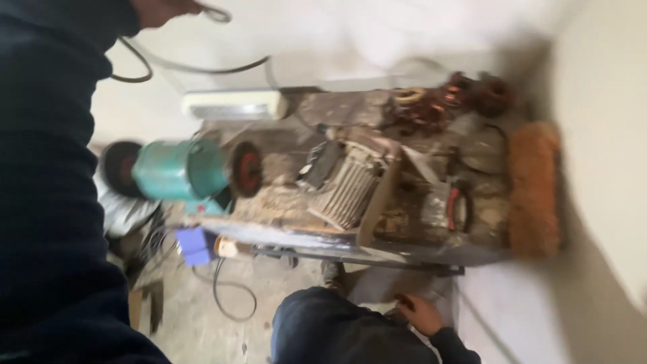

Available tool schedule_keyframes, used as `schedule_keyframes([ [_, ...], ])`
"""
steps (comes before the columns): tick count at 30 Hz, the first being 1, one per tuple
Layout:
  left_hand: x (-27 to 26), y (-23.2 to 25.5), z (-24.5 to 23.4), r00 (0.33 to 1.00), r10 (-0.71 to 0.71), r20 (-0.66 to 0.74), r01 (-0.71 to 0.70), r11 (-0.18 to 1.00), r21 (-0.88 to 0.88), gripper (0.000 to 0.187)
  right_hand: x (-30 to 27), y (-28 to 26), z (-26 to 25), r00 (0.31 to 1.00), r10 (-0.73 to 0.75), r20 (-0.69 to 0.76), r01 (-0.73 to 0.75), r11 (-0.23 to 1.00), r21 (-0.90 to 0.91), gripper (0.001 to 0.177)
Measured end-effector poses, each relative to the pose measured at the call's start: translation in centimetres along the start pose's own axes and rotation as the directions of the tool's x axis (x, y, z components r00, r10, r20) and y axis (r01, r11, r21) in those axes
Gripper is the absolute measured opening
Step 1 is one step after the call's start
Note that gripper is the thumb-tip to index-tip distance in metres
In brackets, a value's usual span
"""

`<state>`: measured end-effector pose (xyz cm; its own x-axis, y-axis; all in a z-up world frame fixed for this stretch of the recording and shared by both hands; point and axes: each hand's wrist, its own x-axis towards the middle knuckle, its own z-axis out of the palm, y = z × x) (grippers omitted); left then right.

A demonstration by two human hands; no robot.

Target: The person places a motor on a workbench and retrieves a wrench from a tool drawer. They then use the wrench to tighten a bolt on the motor's mounting bracket.

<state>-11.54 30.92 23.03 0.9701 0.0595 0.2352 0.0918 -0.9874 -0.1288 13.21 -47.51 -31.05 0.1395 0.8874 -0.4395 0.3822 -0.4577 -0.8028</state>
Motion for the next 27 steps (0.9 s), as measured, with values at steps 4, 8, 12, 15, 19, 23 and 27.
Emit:
schedule_keyframes([
  [4,9.0,12.5,-3.7,0.907,-0.341,0.247,0.200,0.866,0.459,0.038,-4.0,2.9,0.1,0.944,0.242,-0.224,-0.233,0.970,0.068,0.042],
  [8,10.3,11.6,-0.6,0.941,-0.219,0.258,-0.022,0.722,0.692,0.038,-6.6,2.8,1.4,0.867,0.367,-0.339,-0.350,0.930,0.111,0.041],
  [12,8.8,9.7,3.8,0.865,-0.232,0.444,-0.082,0.809,0.583,0.038,-5.1,1.0,2.6,0.788,0.472,-0.395,-0.408,0.881,0.238,0.039],
  [15,7.7,11.4,4.8,0.836,-0.138,0.531,-0.188,0.837,0.514,0.043,-2.6,-0.6,3.7,0.795,0.453,-0.403,-0.390,0.891,0.233,0.038],
  [19,4.0,9.8,9.9,0.780,-0.054,0.624,-0.221,0.909,0.354,0.043,0.7,-2.6,5.8,0.846,0.395,-0.360,-0.384,0.917,0.103,0.037],
  [23,-1.5,5.6,16.0,0.563,-0.257,0.785,-0.014,0.947,0.320,0.051,2.8,0.4,7.7,0.863,0.391,-0.320,-0.397,0.916,0.048,0.034],
  [27,-6.6,1.8,18.1,0.536,-0.481,0.694,0.131,0.859,0.494,0.047,3.1,-3.6,5.9,0.864,0.338,-0.373,-0.319,0.941,0.115,0.035],
])
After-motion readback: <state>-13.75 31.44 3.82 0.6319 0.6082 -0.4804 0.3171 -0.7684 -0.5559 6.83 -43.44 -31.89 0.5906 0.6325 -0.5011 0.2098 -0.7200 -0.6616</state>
